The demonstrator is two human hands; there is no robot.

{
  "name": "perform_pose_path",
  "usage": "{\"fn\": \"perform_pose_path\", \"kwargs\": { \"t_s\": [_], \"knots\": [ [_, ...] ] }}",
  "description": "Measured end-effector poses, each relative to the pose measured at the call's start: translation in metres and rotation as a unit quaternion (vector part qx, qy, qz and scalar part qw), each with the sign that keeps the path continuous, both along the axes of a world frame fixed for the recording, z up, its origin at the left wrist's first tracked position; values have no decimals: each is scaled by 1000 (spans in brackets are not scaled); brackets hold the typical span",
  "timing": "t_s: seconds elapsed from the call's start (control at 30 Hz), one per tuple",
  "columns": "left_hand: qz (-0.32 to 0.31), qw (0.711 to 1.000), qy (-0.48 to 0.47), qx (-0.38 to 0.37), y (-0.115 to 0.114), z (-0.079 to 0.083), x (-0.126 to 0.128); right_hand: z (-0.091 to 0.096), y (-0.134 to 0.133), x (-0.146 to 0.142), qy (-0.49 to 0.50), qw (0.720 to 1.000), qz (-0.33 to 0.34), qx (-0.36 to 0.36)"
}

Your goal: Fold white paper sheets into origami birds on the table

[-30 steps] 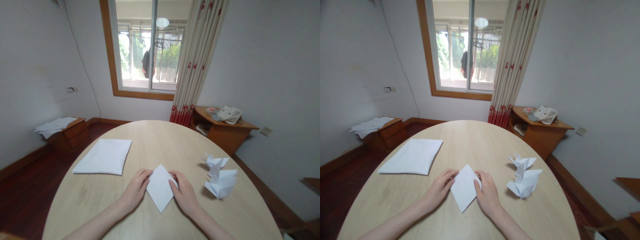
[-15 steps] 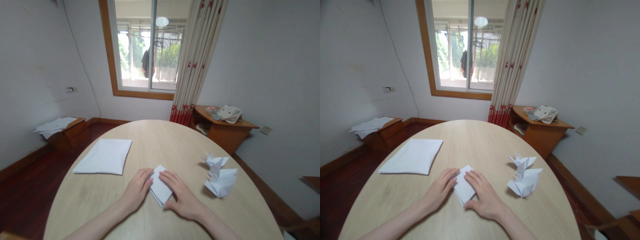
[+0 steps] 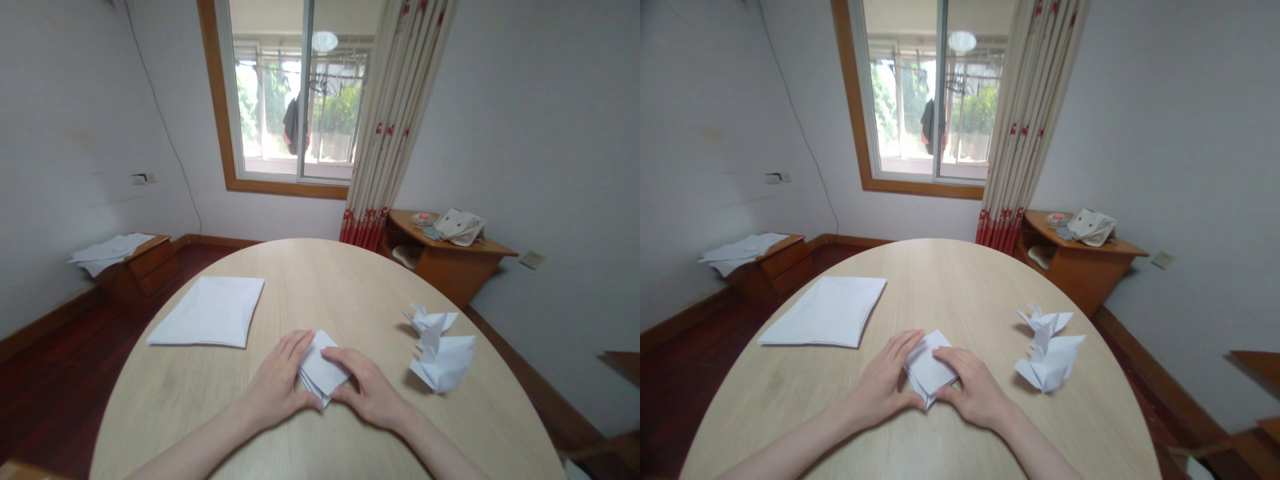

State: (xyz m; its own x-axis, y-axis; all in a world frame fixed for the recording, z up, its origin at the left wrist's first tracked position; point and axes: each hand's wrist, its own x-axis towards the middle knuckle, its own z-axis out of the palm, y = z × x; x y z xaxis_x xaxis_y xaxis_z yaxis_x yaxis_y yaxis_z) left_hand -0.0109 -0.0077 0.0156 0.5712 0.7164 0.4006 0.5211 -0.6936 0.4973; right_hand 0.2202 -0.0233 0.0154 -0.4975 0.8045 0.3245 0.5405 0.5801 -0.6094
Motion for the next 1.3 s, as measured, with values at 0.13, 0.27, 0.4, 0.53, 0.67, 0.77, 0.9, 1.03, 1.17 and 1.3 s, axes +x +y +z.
{"fn": "perform_pose_path", "kwargs": {
  "t_s": [0.13,0.27,0.4,0.53,0.67,0.77,0.9,1.03,1.17,1.3],
  "knots": [
    [4,999,-14,-29,-3,-1,3,3,-1,-3,15,1000,-15,-20],
    [21,999,-28,-34,-4,-5,6,3,-1,-4,23,999,-23,-16],
    [30,999,-31,-26,-4,-10,8,3,0,-4,21,1000,-22,4],
    [39,999,-23,-20,-3,-13,9,1,0,-3,32,998,-18,60],
    [61,998,-13,-1,-4,-12,10,-2,1,-3,57,986,-42,153],
    [69,998,-11,7,-5,-10,11,-4,1,-4,85,969,-98,211],
    [74,997,-5,11,-5,-9,12,-6,0,-3,85,950,-132,271],
    [75,997,-1,24,-5,-10,11,-7,0,-3,40,943,-143,298],
    [72,997,7,42,-5,-12,11,-8,1,-3,24,944,-135,300],
    [64,997,5,47,-6,-12,12,-10,3,-3,19,951,-131,280]
  ]
}}
